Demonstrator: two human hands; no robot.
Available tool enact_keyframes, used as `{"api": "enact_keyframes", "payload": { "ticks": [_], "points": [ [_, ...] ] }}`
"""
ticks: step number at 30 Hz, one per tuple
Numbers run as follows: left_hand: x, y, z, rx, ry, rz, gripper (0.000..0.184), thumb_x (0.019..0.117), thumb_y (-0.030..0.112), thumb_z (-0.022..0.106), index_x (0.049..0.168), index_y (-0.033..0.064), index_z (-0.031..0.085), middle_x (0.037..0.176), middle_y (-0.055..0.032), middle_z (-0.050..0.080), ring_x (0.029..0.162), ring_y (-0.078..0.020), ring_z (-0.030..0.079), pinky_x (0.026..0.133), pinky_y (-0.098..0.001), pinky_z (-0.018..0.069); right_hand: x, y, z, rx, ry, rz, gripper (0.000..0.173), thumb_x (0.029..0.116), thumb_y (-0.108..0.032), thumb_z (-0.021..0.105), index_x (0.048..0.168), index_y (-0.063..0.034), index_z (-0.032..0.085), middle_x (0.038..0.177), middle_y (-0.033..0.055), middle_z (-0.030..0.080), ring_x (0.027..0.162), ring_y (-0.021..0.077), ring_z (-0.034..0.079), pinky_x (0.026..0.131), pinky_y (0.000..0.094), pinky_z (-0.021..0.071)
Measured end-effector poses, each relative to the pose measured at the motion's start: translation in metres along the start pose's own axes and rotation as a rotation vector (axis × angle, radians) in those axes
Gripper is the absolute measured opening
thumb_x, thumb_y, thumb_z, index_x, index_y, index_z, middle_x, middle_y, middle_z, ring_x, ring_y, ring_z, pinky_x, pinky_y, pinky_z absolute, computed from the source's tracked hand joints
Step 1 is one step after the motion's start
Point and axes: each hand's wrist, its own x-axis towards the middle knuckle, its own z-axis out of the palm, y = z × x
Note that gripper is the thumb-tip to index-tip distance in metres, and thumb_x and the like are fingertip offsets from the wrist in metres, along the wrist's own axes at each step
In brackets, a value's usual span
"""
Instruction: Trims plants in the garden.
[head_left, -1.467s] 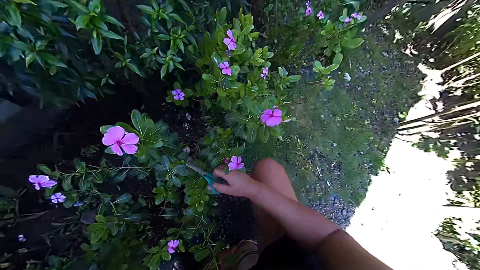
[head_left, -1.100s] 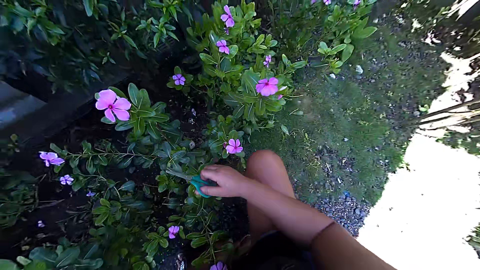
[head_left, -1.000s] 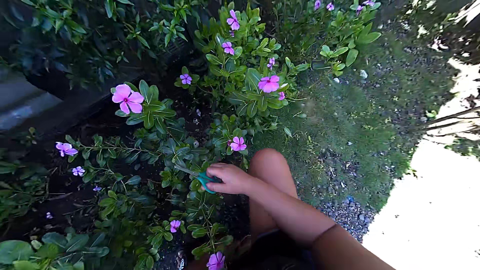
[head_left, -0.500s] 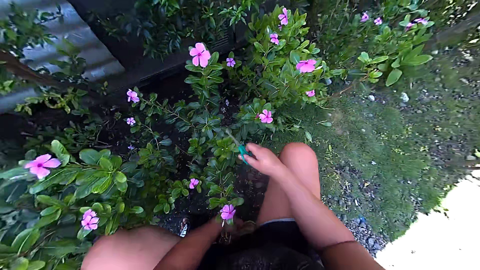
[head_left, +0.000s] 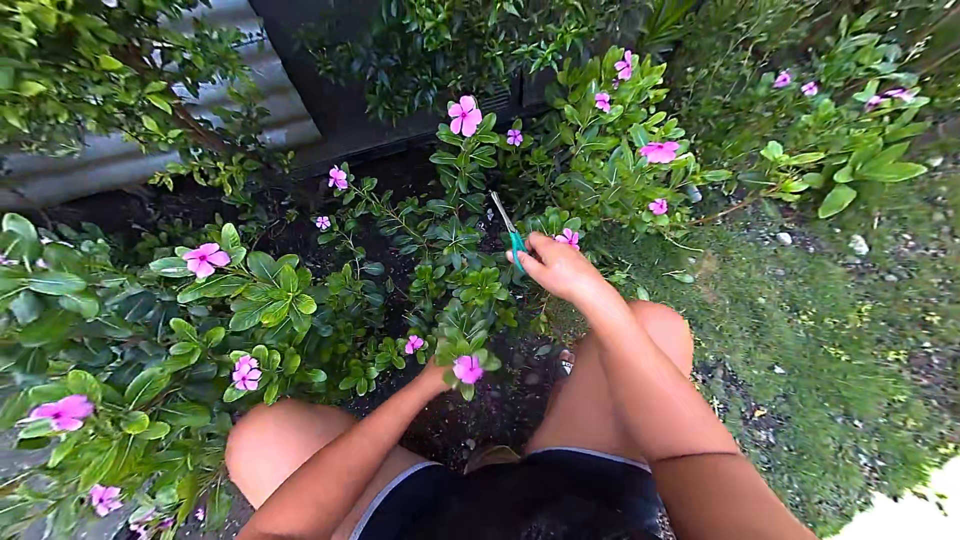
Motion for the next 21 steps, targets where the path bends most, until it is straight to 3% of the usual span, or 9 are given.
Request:
{"api": "enact_keyframes", "payload": {
  "ticks": [2, 3, 5, 7, 9, 14, 21],
  "points": [
    [0.023, -0.013, -0.009, 0.012, 0.085, 0.036, 0.058, 0.0987, 0.033, 0.069, 0.138, -0.0078, 0.056, 0.138, -0.0272, 0.059, 0.132, -0.0343, 0.056, 0.115, -0.0479, 0.0413, 0.018, 0.001, 0.001, -0.006, -0.054, 0.033, 0.045, 0.1101, -0.042, 0.046, 0.12, -0.0003, 0.06, 0.104, 0.0215, 0.067, 0.097, 0.038, 0.067, 0.087, 0.0597, 0.0519],
    [0.029, -0.016, -0.015, -0.054, 0.102, 0.005, 0.068, 0.098, 0.036, 0.069, 0.147, -0.0045, 0.047, 0.146, -0.0267, 0.053, 0.136, -0.0342, 0.053, 0.116, -0.0475, 0.0415, 0.025, 0.004, 0.004, 0.017, -0.098, 0.07, 0.046, 0.1105, -0.042, 0.044, 0.122, 0.0002, 0.06, 0.105, 0.0213, 0.067, 0.094, 0.0359, 0.069, 0.086, 0.0572, 0.0548],
    [0.035, -0.017, -0.026, -0.195, 0.137, -0.074, 0.08, 0.0992, 0.035, 0.069, 0.162, 0.0079, 0.026, 0.156, -0.0235, 0.044, 0.138, -0.0335, 0.052, 0.115, -0.0483, 0.0444, 0.033, 0.014, 0.016, 0.127, -0.189, 0.197, 0.047, 0.111, -0.042, 0.044, 0.127, 0.0001, 0.057, 0.107, 0.0207, 0.067, 0.084, 0.0308, 0.071, 0.078, 0.0496, 0.0595],
    [0.039, -0.021, -0.031, -0.332, 0.225, -0.079, 0.08, 0.1006, 0.03, 0.068, 0.164, 0.0142, 0.021, 0.156, -0.0232, 0.044, 0.131, -0.0337, 0.059, 0.108, -0.049, 0.0505, 0.038, 0.034, 0.036, 0.206, -0.271, 0.34, 0.049, 0.1106, -0.044, 0.044, 0.131, -0.0003, 0.055, 0.111, 0.0214, 0.067, 0.081, 0.031, 0.072, 0.073, 0.0478, 0.0609],
    [0.042, -0.026, -0.032, -0.453, 0.31, -0.089, 0.078, 0.1012, 0.024, 0.067, 0.164, 0.0128, 0.021, 0.155, -0.0242, 0.045, 0.124, -0.0338, 0.063, 0.102, -0.0481, 0.0539, 0.042, 0.058, 0.058, 0.219, -0.369, 0.503, 0.052, 0.11, -0.044, 0.046, 0.138, -0.0002, 0.052, 0.118, 0.0266, 0.065, 0.092, 0.0377, 0.071, 0.08, 0.0526, 0.0588],
    [0.032, -0.024, -0.032, -0.578, 0.361, -0.173, 0.077, 0.1037, 0.023, 0.063, 0.164, 0.0085, 0.017, 0.165, -0.0229, 0.029, 0.132, -0.0348, 0.057, 0.103, -0.0474, 0.0536, 0.052, 0.096, 0.083, 0.058, -0.389, 0.662, 0.057, 0.109, -0.045, 0.046, 0.138, 0.0043, 0.056, 0.129, 0.0286, 0.062, 0.111, 0.0399, 0.067, 0.095, 0.0568, 0.0533],
    [0.016, -0.023, -0.015, -0.546, 0.304, -0.214, 0.082, 0.1014, 0.027, 0.067, 0.164, 0.0081, 0.017, 0.167, -0.0205, 0.025, 0.136, -0.0317, 0.054, 0.106, -0.0465, 0.0518, 0.084, 0.135, 0.072, 0.149, -0.4, 0.75, 0.078, 0.1004, -0.065, 0.052, 0.138, 0.0036, 0.056, 0.13, 0.0263, 0.062, 0.116, 0.0411, 0.064, 0.099, 0.0605, 0.0496]
  ]
}}
